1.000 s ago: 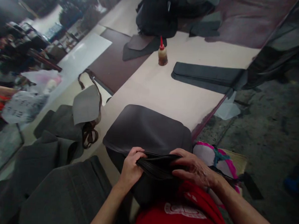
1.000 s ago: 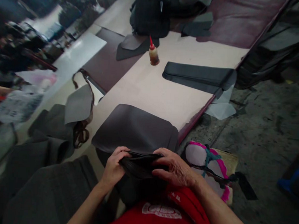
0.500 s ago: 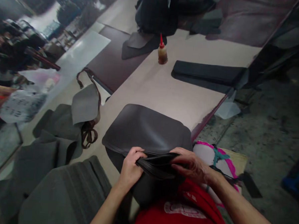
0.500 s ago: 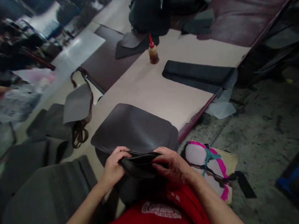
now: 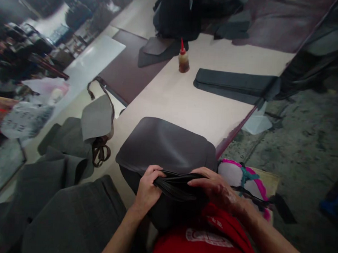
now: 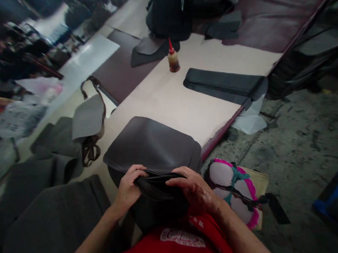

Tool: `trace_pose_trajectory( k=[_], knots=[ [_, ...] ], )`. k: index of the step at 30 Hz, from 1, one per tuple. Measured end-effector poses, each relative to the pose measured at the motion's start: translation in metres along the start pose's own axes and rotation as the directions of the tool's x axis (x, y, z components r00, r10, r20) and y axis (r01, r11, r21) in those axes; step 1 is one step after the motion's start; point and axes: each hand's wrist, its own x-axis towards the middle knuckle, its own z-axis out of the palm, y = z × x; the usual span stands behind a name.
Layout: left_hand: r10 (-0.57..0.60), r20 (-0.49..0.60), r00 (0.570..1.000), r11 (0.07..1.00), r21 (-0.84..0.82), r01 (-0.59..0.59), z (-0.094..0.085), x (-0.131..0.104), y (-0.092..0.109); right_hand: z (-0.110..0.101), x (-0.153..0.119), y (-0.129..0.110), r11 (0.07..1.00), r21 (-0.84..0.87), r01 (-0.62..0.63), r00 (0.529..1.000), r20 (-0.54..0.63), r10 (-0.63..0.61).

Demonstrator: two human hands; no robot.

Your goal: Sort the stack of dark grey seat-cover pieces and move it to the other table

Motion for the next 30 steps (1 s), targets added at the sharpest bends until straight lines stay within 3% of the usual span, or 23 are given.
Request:
trace_pose_trajectory(
  k=[8, 13, 17, 30],
  knots=[
    [0.001, 0.003, 1.000, 1.000, 0.005, -0.001, 0.000, 0.001, -0.002, 0.008, -0.004, 0.006, 0.996, -0.084, 0.031, 0.996, -0.083, -0.038],
    [0.006, 0.014, 1.000, 1.000, -0.004, -0.006, 0.001, 0.000, -0.004, -0.005, 0.004, -0.006, 0.999, 0.029, -0.032, 0.998, 0.052, 0.030],
    [0.004, 0.018, 1.000, 1.000, -0.011, -0.004, 0.001, -0.001, -0.004, -0.015, 0.010, -0.016, 0.994, 0.019, -0.112, 0.984, 0.144, 0.108],
    [0.009, 0.015, 1.000, 1.000, 0.000, -0.009, 0.000, 0.003, -0.001, -0.019, 0.016, -0.017, 0.982, 0.081, -0.172, 0.975, 0.155, 0.158]
  ],
)
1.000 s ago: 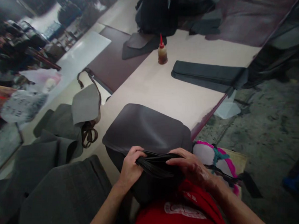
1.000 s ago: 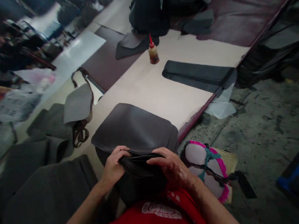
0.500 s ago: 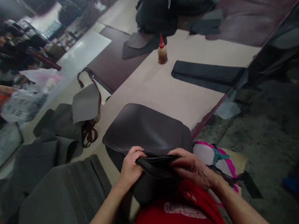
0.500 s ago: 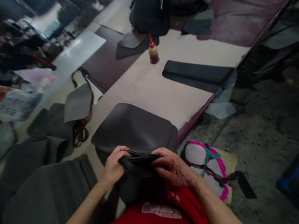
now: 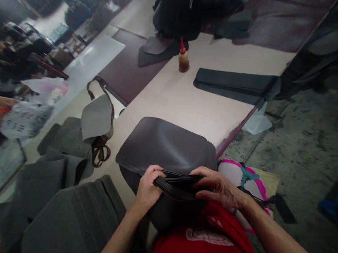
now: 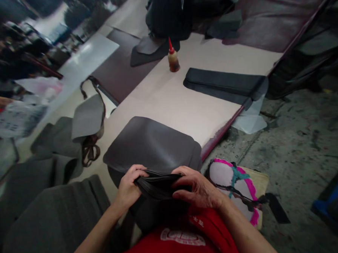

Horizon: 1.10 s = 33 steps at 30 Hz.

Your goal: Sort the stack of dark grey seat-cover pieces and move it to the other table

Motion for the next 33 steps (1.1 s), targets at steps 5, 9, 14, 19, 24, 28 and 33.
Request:
trace_pose_trajectory(
  k=[5, 9, 14, 19, 24, 28, 33],
  knots=[
    [0.002, 0.009, 1.000, 1.000, 0.020, -0.002, -0.001, 0.000, -0.001, 0.002, 0.001, 0.008, 0.999, 0.047, 0.000, 1.000, -0.006, 0.000],
    [-0.009, 0.016, 1.000, 1.000, 0.008, 0.009, -0.001, 0.000, -0.001, 0.001, 0.001, 0.012, 0.997, 0.080, -0.022, 1.000, 0.021, 0.020],
    [-0.009, 0.023, 1.000, 1.000, 0.003, 0.009, -0.001, 0.000, 0.000, 0.000, 0.001, 0.014, 0.992, 0.121, -0.038, 0.998, 0.044, 0.033],
    [-0.008, 0.012, 1.000, 1.000, 0.003, 0.008, 0.001, 0.000, -0.002, 0.001, 0.002, 0.015, 0.994, 0.100, -0.034, 0.999, 0.031, 0.031],
    [-0.010, 0.022, 1.000, 1.000, -0.007, 0.010, 0.001, -0.001, -0.002, 0.003, 0.000, 0.015, 1.000, 0.008, 0.015, 1.000, 0.005, -0.015],
    [-0.003, 0.012, 1.000, 1.000, -0.005, 0.003, 0.000, -0.002, -0.001, 0.010, -0.003, 0.022, 0.992, -0.100, 0.079, 0.992, -0.092, -0.088],
    [-0.017, 0.006, 1.000, 1.000, -0.007, 0.017, 0.000, 0.000, 0.001, 0.024, -0.004, 0.026, 0.976, -0.156, 0.154, 0.957, -0.220, -0.187]
  ],
)
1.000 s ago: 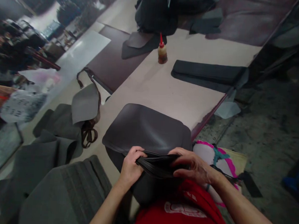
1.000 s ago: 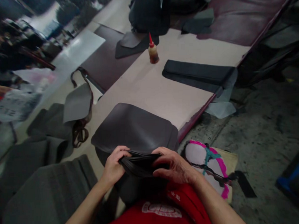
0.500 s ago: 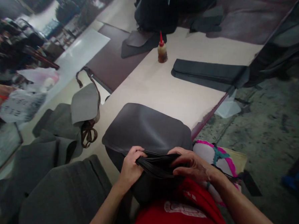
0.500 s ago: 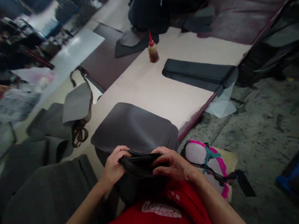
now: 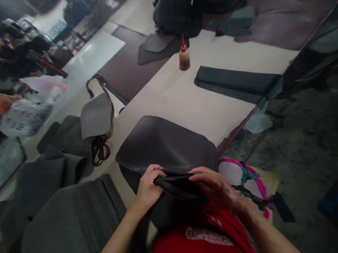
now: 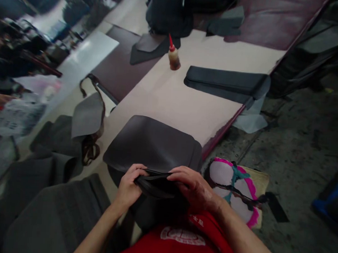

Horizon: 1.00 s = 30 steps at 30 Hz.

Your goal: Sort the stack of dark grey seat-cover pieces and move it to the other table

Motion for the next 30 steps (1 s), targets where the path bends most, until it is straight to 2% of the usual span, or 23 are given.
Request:
trace_pose_trajectory(
  k=[3, 8, 12, 30],
  knots=[
    [-0.004, 0.005, 1.000, 1.000, 0.005, 0.004, 0.000, 0.001, 0.000, 0.000, 0.001, -0.005, 0.998, 0.057, -0.019, 1.000, 0.003, 0.019],
    [0.014, 0.004, 1.000, 1.000, 0.017, -0.014, 0.000, 0.001, -0.003, -0.015, 0.008, -0.016, 0.982, 0.165, -0.089, 0.981, 0.187, 0.058],
    [0.019, 0.010, 1.000, 1.000, 0.005, -0.020, 0.001, -0.001, -0.004, -0.023, 0.013, -0.019, 0.969, 0.175, -0.177, 0.957, 0.262, 0.127],
    [-0.009, 0.025, 1.000, 1.000, -0.019, 0.009, 0.000, 0.002, -0.002, -0.022, 0.011, -0.006, 0.918, 0.288, -0.273, 0.940, 0.284, 0.190]
  ],
)
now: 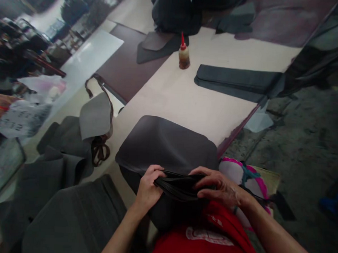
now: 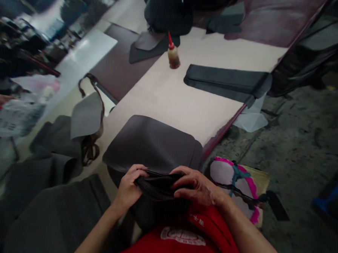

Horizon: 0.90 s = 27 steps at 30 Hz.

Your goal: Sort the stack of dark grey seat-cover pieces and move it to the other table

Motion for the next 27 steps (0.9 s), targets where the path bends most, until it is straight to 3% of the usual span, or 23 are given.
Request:
trace_pose_trajectory(
  k=[3, 7, 10, 17, 27],
  knots=[
    [-0.003, -0.001, 1.000, 1.000, -0.004, 0.003, 0.001, 0.000, -0.002, 0.002, 0.000, 0.002, 0.999, -0.027, 0.040, 0.999, -0.031, -0.041],
    [-0.018, 0.002, 1.000, 1.000, -0.008, 0.018, 0.001, 0.000, -0.003, 0.011, -0.001, 0.006, 0.979, -0.118, 0.165, 0.965, -0.187, -0.185],
    [-0.011, -0.008, 1.000, 1.000, -0.008, 0.011, 0.001, 0.000, -0.002, 0.017, -0.003, 0.008, 0.970, -0.172, 0.170, 0.949, -0.236, -0.208],
    [0.018, -0.001, 1.000, 1.000, 0.018, -0.018, 0.001, -0.001, -0.004, 0.008, -0.005, -0.008, 0.984, -0.152, 0.095, 0.994, -0.039, -0.102],
    [0.030, -0.007, 1.000, 0.999, 0.020, -0.030, 0.001, 0.001, -0.003, 0.003, -0.001, -0.006, 0.998, -0.056, 0.024, 0.999, -0.021, -0.025]
  ],
)
